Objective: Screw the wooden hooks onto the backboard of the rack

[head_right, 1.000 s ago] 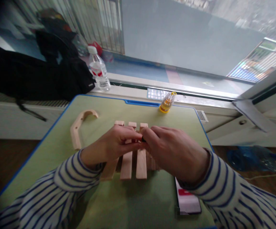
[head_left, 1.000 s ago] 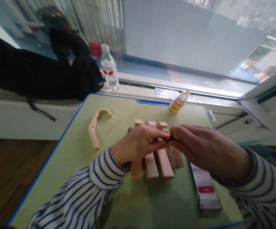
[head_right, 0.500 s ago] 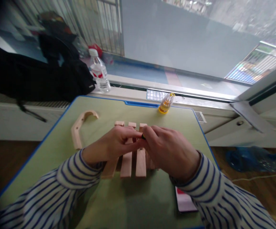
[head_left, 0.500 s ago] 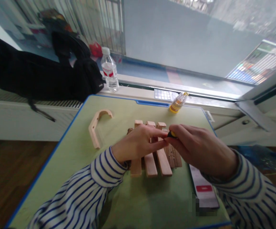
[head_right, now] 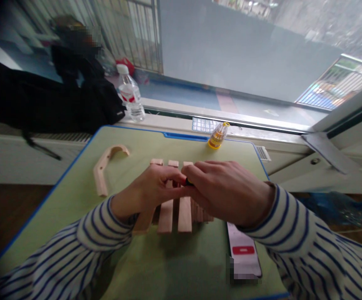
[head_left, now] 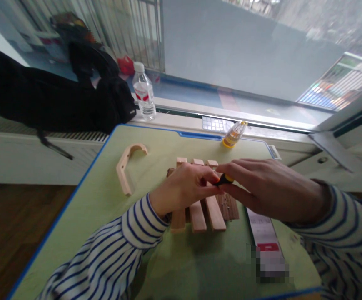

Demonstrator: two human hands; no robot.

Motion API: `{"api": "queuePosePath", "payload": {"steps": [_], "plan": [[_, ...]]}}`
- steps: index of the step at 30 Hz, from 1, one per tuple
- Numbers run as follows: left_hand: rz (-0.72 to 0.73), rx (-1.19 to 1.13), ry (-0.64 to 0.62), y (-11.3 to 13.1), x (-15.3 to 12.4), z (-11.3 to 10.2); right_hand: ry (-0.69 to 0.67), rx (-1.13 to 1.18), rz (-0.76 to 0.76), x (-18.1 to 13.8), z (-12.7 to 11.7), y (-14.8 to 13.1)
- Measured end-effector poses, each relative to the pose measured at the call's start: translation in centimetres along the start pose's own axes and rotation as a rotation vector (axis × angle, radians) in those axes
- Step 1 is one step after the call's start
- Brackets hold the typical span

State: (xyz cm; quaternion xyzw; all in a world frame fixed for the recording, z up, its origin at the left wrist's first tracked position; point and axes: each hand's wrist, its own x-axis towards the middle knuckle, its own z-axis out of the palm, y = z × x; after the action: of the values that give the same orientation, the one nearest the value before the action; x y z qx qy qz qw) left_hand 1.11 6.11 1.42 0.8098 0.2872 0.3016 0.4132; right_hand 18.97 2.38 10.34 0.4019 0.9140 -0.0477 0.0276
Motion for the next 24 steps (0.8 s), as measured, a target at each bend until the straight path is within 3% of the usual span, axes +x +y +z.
{"api": "queuePosePath", "payload": {"steps": [4,17,24], "plan": [[0.006,0.003,-0.01,-0.1,0.0,0.0,-0.022,0.008,-0.012,0.2,0.3,0.1],[0.071,-0.054,-0.057,-0.2,-0.1,-0.1,0.131,0.02,0.106,0.0,1.9,-1.0],[0.133,-0.026,-0.117,-0.1,-0.1,-0.4,0.262,-0.041,0.291,0.0,3.2,-2.3]]}}
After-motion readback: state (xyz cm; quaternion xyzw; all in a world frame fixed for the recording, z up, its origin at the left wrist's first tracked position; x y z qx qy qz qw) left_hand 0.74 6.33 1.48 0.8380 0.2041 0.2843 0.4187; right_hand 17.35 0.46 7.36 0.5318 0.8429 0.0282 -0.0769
